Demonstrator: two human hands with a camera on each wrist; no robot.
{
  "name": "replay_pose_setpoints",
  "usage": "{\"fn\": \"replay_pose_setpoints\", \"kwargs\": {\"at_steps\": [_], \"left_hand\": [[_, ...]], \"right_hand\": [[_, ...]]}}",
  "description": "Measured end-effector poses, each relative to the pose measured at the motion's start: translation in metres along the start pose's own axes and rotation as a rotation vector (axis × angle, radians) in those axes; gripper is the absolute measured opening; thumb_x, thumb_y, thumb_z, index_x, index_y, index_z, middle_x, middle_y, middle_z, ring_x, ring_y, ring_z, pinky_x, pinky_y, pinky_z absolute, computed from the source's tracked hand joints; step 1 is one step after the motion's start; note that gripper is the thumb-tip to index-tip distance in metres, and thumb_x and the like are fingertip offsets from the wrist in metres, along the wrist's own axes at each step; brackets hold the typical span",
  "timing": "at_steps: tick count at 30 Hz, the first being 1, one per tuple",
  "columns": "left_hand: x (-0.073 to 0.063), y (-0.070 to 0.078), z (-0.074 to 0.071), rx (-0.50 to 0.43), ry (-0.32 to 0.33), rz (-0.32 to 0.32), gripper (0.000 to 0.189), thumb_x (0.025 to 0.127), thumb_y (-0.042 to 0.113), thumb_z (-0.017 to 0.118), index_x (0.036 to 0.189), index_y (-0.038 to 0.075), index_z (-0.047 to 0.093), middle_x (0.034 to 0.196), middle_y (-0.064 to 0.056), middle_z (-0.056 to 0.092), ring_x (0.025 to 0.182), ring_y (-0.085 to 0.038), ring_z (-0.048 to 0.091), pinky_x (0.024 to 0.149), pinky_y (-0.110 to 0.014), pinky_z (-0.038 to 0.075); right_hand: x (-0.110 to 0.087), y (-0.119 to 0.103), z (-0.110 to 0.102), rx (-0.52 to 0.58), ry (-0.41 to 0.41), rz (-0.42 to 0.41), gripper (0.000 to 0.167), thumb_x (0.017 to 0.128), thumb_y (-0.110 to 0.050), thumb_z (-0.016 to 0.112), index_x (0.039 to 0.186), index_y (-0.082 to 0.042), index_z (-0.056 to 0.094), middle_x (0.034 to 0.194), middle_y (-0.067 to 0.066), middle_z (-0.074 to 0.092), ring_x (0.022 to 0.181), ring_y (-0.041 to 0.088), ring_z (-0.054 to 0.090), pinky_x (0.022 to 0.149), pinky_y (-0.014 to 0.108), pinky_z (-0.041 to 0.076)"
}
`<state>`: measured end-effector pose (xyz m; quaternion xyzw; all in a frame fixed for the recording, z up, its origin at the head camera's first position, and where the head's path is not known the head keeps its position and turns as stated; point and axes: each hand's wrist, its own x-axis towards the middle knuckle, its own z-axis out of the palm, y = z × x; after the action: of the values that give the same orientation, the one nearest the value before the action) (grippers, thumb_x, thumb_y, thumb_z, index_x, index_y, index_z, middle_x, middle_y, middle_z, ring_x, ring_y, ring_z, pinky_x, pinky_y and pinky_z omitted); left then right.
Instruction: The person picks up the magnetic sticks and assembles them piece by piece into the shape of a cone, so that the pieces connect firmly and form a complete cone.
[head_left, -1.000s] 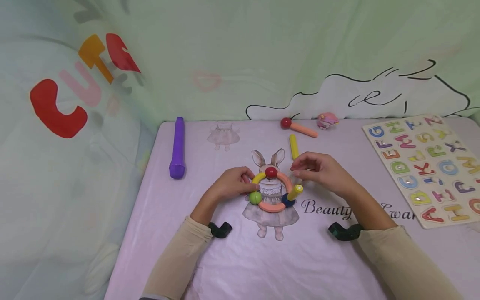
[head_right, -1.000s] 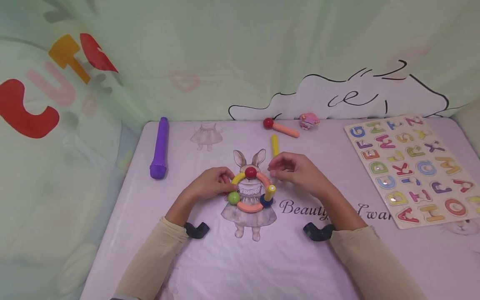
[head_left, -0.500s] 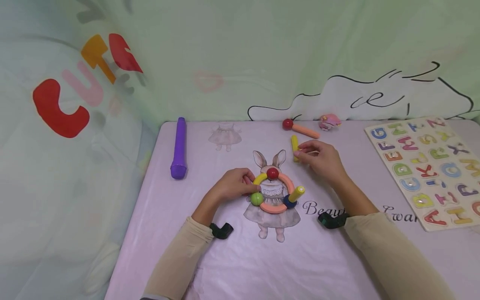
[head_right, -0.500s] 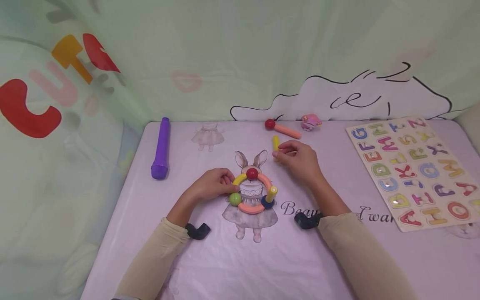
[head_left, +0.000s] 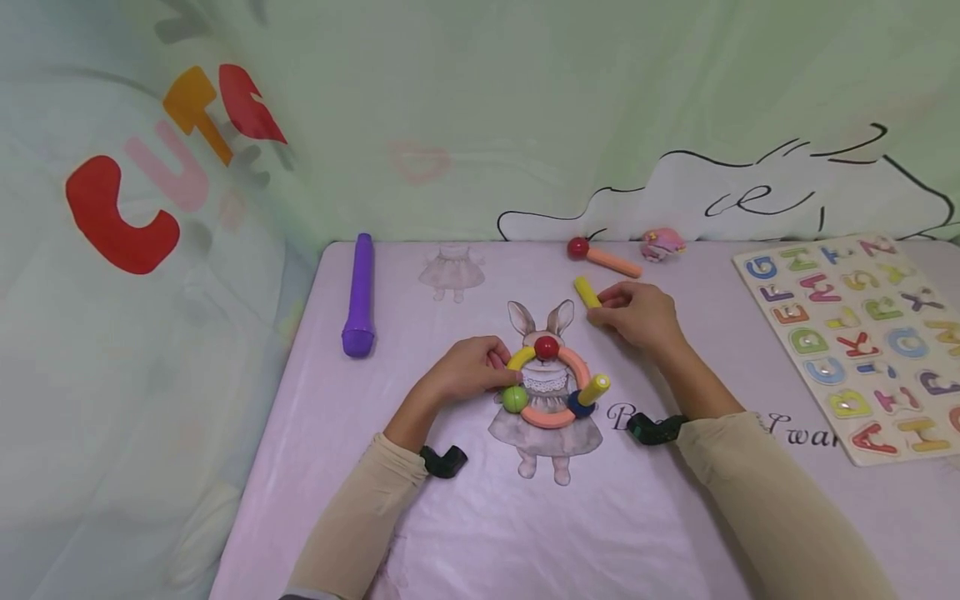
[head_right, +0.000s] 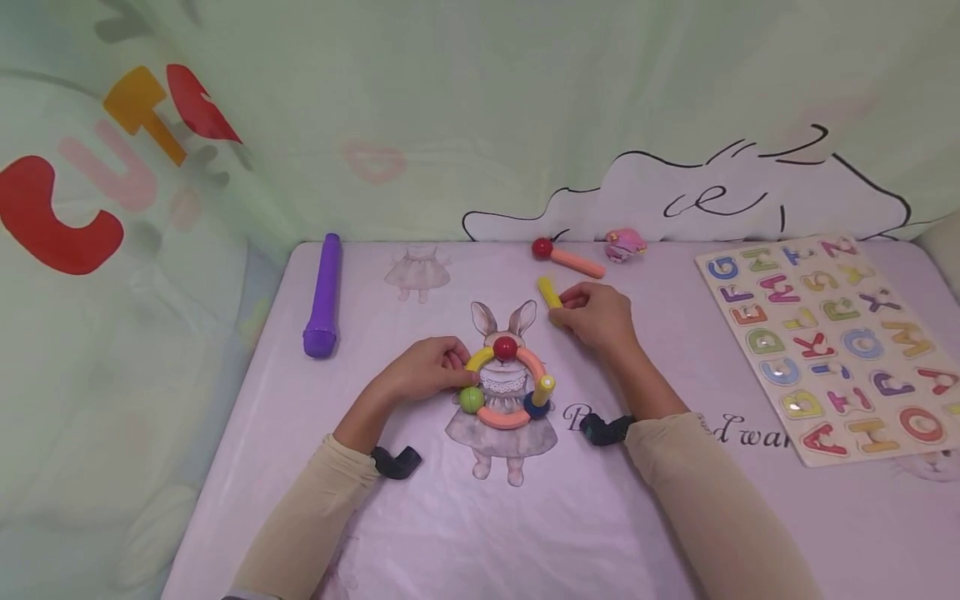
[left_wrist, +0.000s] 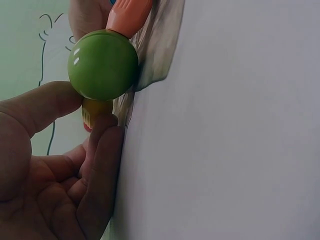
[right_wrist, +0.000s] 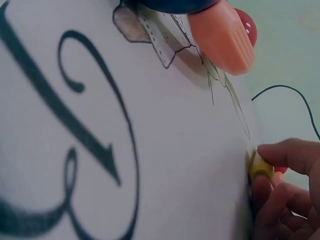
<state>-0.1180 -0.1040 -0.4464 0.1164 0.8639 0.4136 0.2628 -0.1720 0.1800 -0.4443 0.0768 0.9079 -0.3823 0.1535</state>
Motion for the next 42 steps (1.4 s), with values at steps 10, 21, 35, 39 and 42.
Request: {"fn": "replay_pose_setpoints", "kwargs": {"at_steps": [10, 21, 35, 39, 42], "left_hand": [[0.001, 0.000, 0.001, 0.004, 0.002, -0.003, 0.026, 0.089, 0.031, 0.078, 0.098, 0.010, 0.065, 0.083, 0.000, 0.062, 0.073, -0.011, 0.056, 0.066, -0.023, 0.046], [0.001, -0.002, 0.001, 0.003, -0.005, -0.005, 0.027, 0.089, 0.031, 0.078, 0.100, 0.010, 0.064, 0.086, -0.001, 0.063, 0.075, -0.012, 0.057, 0.068, -0.023, 0.046], [0.003, -0.005, -0.001, -0.139, -0.032, 0.045, 0.026, 0.094, 0.021, 0.073, 0.113, 0.008, 0.062, 0.094, -0.003, 0.067, 0.074, -0.013, 0.063, 0.067, -0.024, 0.053], [0.004, -0.004, 0.001, -0.112, -0.031, 0.080, 0.033, 0.097, 0.025, 0.069, 0.125, 0.009, 0.064, 0.101, -0.005, 0.072, 0.074, -0.013, 0.065, 0.068, -0.025, 0.054], [0.002, -0.003, 0.000, -0.083, -0.044, 0.089, 0.043, 0.096, 0.029, 0.071, 0.134, 0.013, 0.061, 0.111, -0.005, 0.072, 0.080, -0.011, 0.066, 0.073, -0.026, 0.055]], "right_hand": [[-0.010, -0.002, -0.006, -0.092, -0.180, -0.048, 0.038, 0.091, -0.032, 0.071, 0.118, -0.005, 0.069, 0.095, 0.010, 0.068, 0.083, 0.023, 0.058, 0.068, 0.027, 0.047], [-0.014, 0.017, -0.009, 0.217, -0.372, -0.091, 0.043, 0.103, -0.026, 0.058, 0.139, -0.003, 0.052, 0.101, 0.009, 0.065, 0.081, 0.016, 0.063, 0.072, 0.024, 0.054], [-0.020, 0.017, 0.011, 0.396, -0.308, -0.286, 0.054, 0.099, -0.039, 0.067, 0.140, -0.009, 0.048, 0.122, 0.008, 0.073, 0.094, 0.016, 0.066, 0.079, 0.023, 0.056], [-0.024, 0.015, 0.015, 0.444, -0.309, -0.351, 0.052, 0.099, -0.031, 0.068, 0.140, -0.005, 0.048, 0.127, 0.013, 0.072, 0.107, 0.014, 0.069, 0.089, 0.024, 0.057], [-0.026, 0.013, 0.017, 0.460, -0.322, -0.387, 0.051, 0.099, -0.029, 0.069, 0.140, -0.005, 0.049, 0.129, 0.013, 0.071, 0.111, 0.012, 0.069, 0.092, 0.022, 0.056]]}}
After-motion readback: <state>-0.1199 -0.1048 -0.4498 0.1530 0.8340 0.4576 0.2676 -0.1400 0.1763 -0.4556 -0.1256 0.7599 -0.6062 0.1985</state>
